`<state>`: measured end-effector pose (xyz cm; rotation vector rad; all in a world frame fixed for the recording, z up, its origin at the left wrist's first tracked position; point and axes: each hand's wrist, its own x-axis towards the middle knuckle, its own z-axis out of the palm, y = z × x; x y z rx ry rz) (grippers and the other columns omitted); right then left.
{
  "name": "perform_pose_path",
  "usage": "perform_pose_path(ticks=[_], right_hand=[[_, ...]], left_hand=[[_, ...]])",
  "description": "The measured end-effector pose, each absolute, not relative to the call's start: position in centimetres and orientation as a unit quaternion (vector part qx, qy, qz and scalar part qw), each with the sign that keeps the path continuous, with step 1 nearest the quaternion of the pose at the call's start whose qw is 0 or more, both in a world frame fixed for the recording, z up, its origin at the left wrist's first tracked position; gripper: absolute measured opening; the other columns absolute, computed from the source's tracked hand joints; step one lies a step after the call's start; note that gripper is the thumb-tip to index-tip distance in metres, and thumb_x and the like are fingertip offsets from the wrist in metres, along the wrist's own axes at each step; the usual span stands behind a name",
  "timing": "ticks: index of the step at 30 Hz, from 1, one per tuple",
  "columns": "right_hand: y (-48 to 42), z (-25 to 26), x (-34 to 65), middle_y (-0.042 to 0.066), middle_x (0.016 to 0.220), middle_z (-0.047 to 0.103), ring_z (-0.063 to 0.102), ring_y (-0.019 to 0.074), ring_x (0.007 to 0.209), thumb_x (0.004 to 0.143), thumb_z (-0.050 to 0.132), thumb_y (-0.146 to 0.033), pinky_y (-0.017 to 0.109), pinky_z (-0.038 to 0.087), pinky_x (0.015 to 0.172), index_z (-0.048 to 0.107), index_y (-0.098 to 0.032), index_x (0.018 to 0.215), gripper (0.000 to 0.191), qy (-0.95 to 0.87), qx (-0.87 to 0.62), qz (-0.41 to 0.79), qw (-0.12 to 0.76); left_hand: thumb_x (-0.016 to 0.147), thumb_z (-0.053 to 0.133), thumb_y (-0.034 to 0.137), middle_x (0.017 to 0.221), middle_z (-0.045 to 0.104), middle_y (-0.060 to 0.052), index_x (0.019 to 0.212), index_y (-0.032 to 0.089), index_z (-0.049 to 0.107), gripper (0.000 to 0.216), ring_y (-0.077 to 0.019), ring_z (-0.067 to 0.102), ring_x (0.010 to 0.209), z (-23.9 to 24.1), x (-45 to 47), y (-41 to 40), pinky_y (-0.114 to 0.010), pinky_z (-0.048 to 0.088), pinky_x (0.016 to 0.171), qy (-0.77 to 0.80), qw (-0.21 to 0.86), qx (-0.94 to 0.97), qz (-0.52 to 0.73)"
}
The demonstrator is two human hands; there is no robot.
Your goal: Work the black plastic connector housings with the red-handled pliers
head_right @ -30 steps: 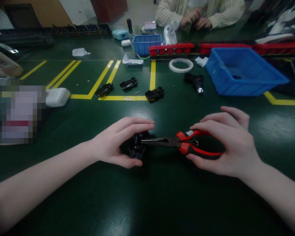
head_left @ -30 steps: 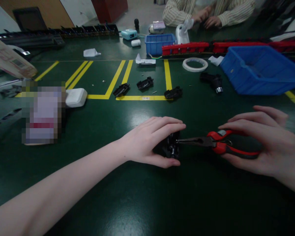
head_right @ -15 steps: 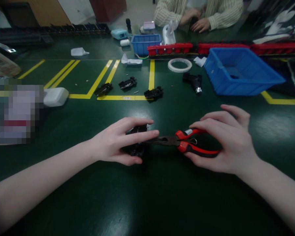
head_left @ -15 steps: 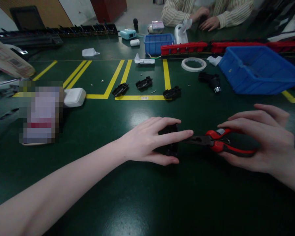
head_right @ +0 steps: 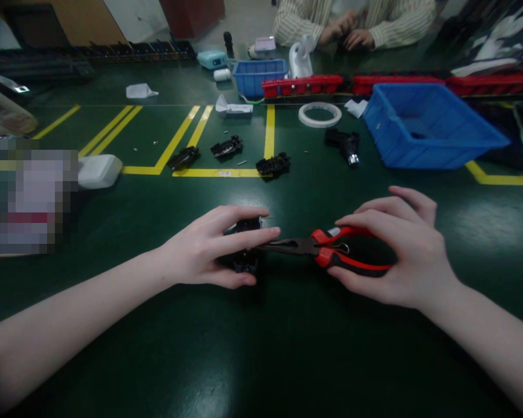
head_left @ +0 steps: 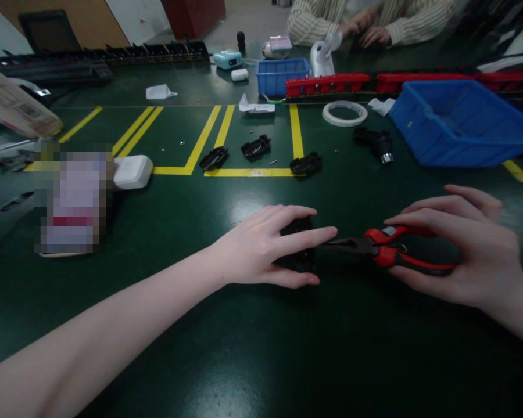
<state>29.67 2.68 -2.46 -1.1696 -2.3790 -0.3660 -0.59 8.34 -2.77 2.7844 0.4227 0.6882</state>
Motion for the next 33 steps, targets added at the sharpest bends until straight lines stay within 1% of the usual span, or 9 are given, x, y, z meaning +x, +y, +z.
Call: perform_pose_path(ticks=[7,13,18,21,25,29,33], right_hand=[[2.70,-2.30,29.45,0.011,0.085,0.060,0.060,0.0269,0.078,0.082,0.051,-0.052,0.060,0.041,0.089,0.057,-0.018,0.099,0.039,-0.867,-0.422,-0.136,0.226],[2.70,-2.00,29.60,0.012,0.085,0.060,0.059,0.0270,0.077,0.081,0.053,-0.049,0.060,0.040,0.088,0.057,-0.016,0.099,0.038,-0.872,-0.402,-0.161,0.228],[2.86,-1.93,29.67,0.012,0.084,0.060,0.059,0.0272,0.076,0.082,0.052,-0.049,0.060,0.041,0.087,0.057,-0.016,0.098,0.037,-0.873,-0.397,-0.173,0.224],[2.89,-1.98,29.68,0.011,0.084,0.060,0.059,0.0262,0.076,0.081,0.053,-0.049,0.058,0.041,0.089,0.057,-0.017,0.099,0.037,-0.870,-0.400,-0.179,0.227],[2.84,-1.96,29.74,0.011,0.083,0.061,0.060,0.0260,0.077,0.080,0.056,-0.048,0.057,0.039,0.091,0.057,-0.016,0.101,0.039,-0.872,-0.389,-0.200,0.217],[2.77,-1.99,29.75,0.012,0.080,0.062,0.060,0.0275,0.077,0.080,0.056,-0.049,0.058,0.039,0.090,0.057,-0.014,0.102,0.041,-0.875,-0.378,-0.219,0.208],[2.69,-2.24,29.71,0.010,0.082,0.063,0.061,0.0263,0.078,0.079,0.058,-0.050,0.056,0.039,0.093,0.057,-0.017,0.104,0.042,-0.870,-0.394,-0.214,0.208]], left_hand=[[0.092,0.047,0.052,0.132,0.050,-0.017,0.133,0.016,0.050,0.055,-0.0268,0.051,0.119,-2.78,-0.52,8.27,-0.040,0.047,0.094,0.154,0.121,0.952,0.233],[0.089,0.052,0.054,0.131,0.052,-0.017,0.136,0.012,0.043,0.064,-0.0260,0.052,0.119,-2.40,-0.43,8.41,-0.038,0.047,0.096,0.148,0.167,0.943,0.248],[0.086,0.057,0.055,0.130,0.054,-0.016,0.137,0.012,0.040,0.069,-0.0261,0.054,0.117,-2.22,-0.39,8.44,-0.038,0.049,0.094,0.157,0.201,0.932,0.257],[0.084,0.058,0.056,0.129,0.055,-0.015,0.137,0.013,0.039,0.071,-0.0262,0.055,0.116,-2.58,-0.40,8.51,-0.038,0.049,0.094,0.156,0.207,0.927,0.272],[0.083,0.060,0.057,0.131,0.054,-0.015,0.138,0.014,0.039,0.073,-0.0269,0.054,0.118,-2.88,-0.43,8.61,-0.039,0.048,0.095,0.157,0.206,0.931,0.256],[0.082,0.063,0.054,0.132,0.053,-0.016,0.137,0.012,0.039,0.073,-0.0270,0.053,0.118,-2.65,-0.39,8.61,-0.039,0.048,0.096,0.158,0.207,0.935,0.243],[0.081,0.065,0.052,0.130,0.054,-0.015,0.137,0.012,0.038,0.074,-0.0265,0.053,0.117,-2.48,-0.34,8.58,-0.039,0.048,0.096,0.154,0.213,0.936,0.235]])
